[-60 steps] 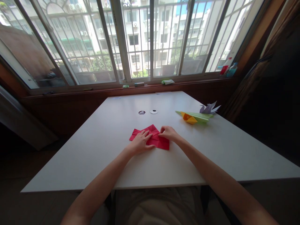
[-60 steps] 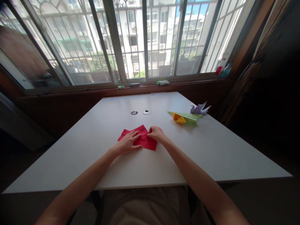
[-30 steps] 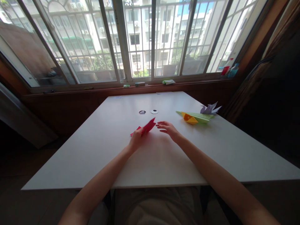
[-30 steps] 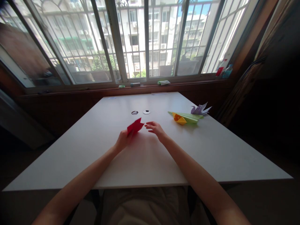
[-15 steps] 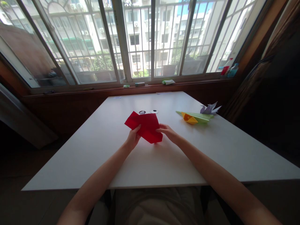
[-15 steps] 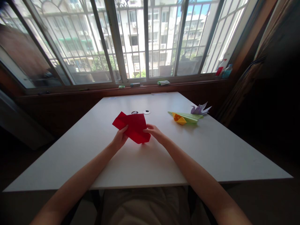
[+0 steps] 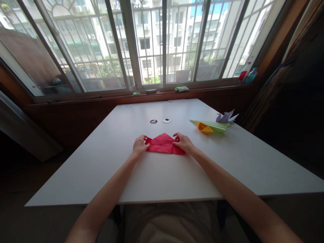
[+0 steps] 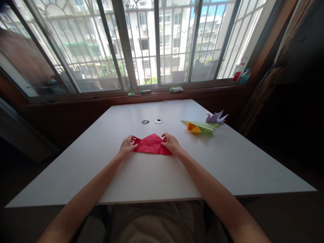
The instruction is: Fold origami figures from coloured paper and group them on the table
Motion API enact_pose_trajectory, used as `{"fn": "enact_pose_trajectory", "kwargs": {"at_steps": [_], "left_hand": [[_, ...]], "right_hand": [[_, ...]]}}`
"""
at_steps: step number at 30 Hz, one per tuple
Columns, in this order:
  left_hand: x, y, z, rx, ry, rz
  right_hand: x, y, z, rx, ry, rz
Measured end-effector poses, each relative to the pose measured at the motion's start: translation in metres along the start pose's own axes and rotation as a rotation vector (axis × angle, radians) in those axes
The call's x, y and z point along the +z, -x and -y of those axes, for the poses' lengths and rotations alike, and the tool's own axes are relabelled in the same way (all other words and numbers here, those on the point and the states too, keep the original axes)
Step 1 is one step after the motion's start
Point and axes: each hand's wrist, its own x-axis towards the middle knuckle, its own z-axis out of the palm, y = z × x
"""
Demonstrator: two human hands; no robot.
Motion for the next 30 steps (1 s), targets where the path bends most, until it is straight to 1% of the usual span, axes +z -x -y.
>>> {"fn": "enact_pose_trajectory", "kwargs": {"at_steps": [1,2,4,6,8,10,12,14,16,17,20,24,27,30], "left_hand": [[0.001,0.002,-0.002,0.113,-0.084,-0.006],[0.003,0.003,-0.004,0.222,-0.128,0.019],[0.005,0.007,-0.009,0.385,-0.148,0.183],[0.006,0.011,-0.013,0.466,-0.148,0.352],[0.005,0.015,-0.018,0.503,-0.168,0.405],[0.004,0.017,-0.021,0.519,-0.204,0.412],[0.002,0.018,-0.024,0.516,-0.227,0.408],[0.002,0.018,-0.025,0.502,-0.228,0.394],[0.003,0.016,-0.025,0.465,-0.228,0.360],[0.003,0.015,-0.024,0.439,-0.238,0.340],[0.002,0.012,-0.022,0.359,-0.296,0.288],[0.001,0.008,-0.017,0.304,-0.339,0.223],[0.001,0.005,-0.013,0.219,-0.307,0.172],[0.002,0.002,-0.008,0.108,-0.262,0.150]], "right_hand": [[0.001,0.000,0.000,-0.059,0.036,-0.029],[0.002,0.001,0.000,-0.121,0.056,-0.043],[0.003,0.002,0.002,-0.235,0.057,-0.001],[0.004,0.003,0.006,-0.301,0.035,0.092],[0.004,0.006,0.010,-0.320,0.028,0.145],[0.002,0.009,0.015,-0.309,0.030,0.153],[-0.001,0.012,0.020,-0.314,0.023,0.175],[-0.004,0.014,0.024,-0.348,0.020,0.217],[-0.008,0.013,0.025,-0.366,0.019,0.257],[-0.009,0.012,0.025,-0.353,0.021,0.264],[-0.012,0.009,0.020,-0.249,0.071,0.225],[-0.016,0.005,0.012,-0.127,0.178,0.171],[-0.017,0.004,0.009,-0.031,0.208,0.165],[-0.018,0.004,0.008,0.068,0.230,0.170]]}}
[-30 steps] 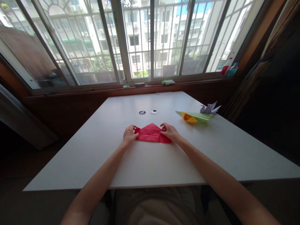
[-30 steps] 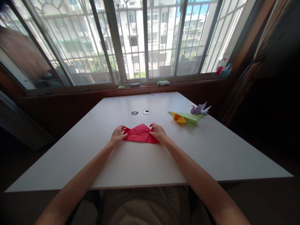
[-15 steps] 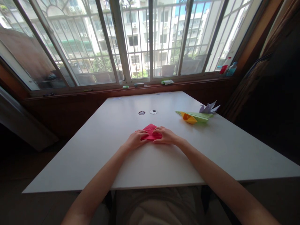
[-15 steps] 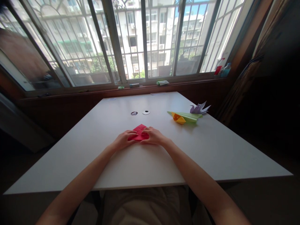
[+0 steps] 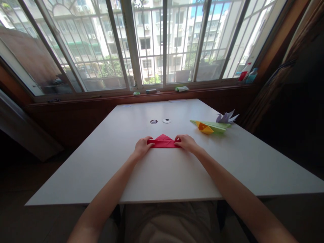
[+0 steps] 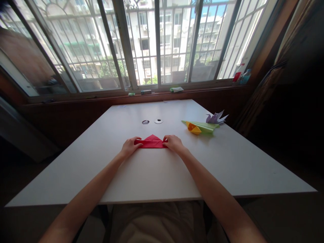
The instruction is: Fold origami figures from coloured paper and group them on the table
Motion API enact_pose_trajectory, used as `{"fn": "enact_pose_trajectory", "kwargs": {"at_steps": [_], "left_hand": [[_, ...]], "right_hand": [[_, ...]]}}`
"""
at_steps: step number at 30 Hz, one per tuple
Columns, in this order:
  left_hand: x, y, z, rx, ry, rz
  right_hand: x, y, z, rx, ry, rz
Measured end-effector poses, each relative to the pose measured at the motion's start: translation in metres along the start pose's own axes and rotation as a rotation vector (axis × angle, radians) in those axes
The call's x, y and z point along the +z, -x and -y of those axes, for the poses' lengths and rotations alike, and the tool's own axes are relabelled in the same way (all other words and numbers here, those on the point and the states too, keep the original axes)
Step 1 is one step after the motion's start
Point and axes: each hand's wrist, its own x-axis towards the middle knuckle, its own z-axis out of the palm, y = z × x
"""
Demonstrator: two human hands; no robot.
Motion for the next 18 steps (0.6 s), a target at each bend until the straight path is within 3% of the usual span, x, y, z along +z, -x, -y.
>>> {"fn": "enact_pose_trajectory", "kwargs": {"at_steps": [5,10,12,14,18], "left_hand": [[0.004,0.001,0.003,-0.033,-0.031,-0.004],[0.009,0.005,-0.008,0.246,-0.139,-0.111],[0.010,0.006,-0.014,0.401,-0.100,-0.021],[0.010,0.008,-0.018,0.497,-0.032,0.117],[0.015,0.010,-0.018,0.499,0.021,0.261]], "right_hand": [[0.001,-0.002,-0.001,0.044,0.013,0.021],[0.011,0.000,0.005,-0.120,0.129,-0.201],[0.019,0.003,0.012,-0.243,0.149,-0.246],[0.029,0.006,0.020,-0.412,0.100,-0.181],[0.046,0.010,0.034,-0.529,-0.026,-0.150]]}}
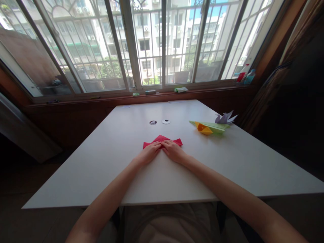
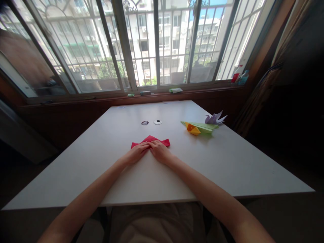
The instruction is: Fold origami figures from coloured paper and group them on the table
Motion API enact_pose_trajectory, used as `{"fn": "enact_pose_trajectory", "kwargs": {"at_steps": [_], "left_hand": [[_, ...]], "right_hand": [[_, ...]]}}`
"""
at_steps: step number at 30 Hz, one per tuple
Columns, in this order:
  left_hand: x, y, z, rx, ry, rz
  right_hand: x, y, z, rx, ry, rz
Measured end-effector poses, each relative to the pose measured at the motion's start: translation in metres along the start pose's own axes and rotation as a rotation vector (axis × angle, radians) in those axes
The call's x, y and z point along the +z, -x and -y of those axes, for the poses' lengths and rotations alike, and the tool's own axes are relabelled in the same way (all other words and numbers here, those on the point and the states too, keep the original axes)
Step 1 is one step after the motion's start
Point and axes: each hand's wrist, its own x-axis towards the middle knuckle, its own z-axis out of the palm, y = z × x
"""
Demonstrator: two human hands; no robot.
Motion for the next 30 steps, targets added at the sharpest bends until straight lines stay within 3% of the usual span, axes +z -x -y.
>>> {"fn": "enact_pose_trajectory", "kwargs": {"at_steps": [5,10,13,17,21,30], "left_hand": [[0.008,0.001,0.007,-0.199,-0.102,0.108],[-0.001,0.001,0.014,-0.389,-0.166,0.126],[-0.006,0.002,0.018,-0.425,-0.186,0.112],[-0.005,0.003,0.020,-0.364,-0.238,0.030],[-0.002,0.003,0.016,-0.214,-0.234,-0.030],[-0.012,0.004,0.004,-0.086,-0.233,-0.109]], "right_hand": [[0.005,-0.001,-0.006,0.050,-0.008,0.139],[-0.006,-0.003,-0.023,0.302,0.091,0.241],[-0.010,-0.003,-0.031,0.395,0.130,0.282],[-0.009,-0.001,-0.035,0.366,0.132,0.294],[-0.007,0.001,-0.031,0.261,0.106,0.274],[-0.016,0.000,-0.018,0.135,0.096,0.066]]}}
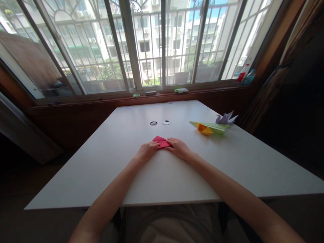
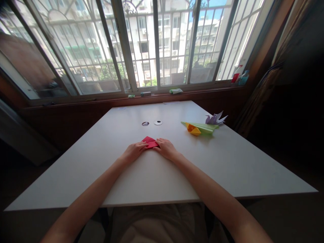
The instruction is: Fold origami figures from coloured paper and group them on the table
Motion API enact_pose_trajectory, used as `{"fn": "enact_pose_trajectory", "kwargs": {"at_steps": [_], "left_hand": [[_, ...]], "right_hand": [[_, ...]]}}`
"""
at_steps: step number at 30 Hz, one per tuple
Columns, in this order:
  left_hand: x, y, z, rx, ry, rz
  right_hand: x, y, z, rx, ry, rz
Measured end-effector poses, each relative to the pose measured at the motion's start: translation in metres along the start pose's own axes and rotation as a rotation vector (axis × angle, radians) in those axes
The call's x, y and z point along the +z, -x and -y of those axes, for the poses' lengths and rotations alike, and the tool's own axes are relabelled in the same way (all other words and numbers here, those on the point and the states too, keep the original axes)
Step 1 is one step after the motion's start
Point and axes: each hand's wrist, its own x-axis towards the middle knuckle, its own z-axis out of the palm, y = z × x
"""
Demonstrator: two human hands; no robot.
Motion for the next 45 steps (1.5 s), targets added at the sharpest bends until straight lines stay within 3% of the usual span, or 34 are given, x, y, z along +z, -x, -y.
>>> {"fn": "enact_pose_trajectory", "kwargs": {"at_steps": [12,17,21,24,28,34,39,45], "left_hand": [[-0.005,0.000,-0.011,-0.074,0.007,0.017],[-0.004,-0.003,-0.014,-0.194,-0.045,0.058],[-0.002,-0.005,-0.016,-0.284,-0.097,0.076],[-0.001,-0.003,-0.017,-0.315,-0.042,-0.013],[-0.001,0.000,-0.020,-0.280,0.086,-0.199],[0.002,0.001,-0.030,-0.244,0.229,-0.269],[0.001,0.001,-0.031,-0.296,0.294,-0.291],[-0.003,0.001,-0.029,-0.294,0.571,-0.373]], "right_hand": [[-0.004,0.001,-0.001,0.043,-0.050,-0.052],[0.000,0.000,0.001,0.090,-0.086,-0.053],[0.006,-0.004,0.002,0.219,-0.149,-0.207],[0.008,-0.007,0.001,0.371,-0.292,-0.398],[0.010,-0.008,0.001,0.512,-0.600,-0.449],[0.017,-0.006,0.018,0.270,-0.749,-0.308],[0.012,-0.003,0.029,0.196,-0.614,-0.375],[0.001,0.002,0.035,0.056,-0.627,-0.484]]}}
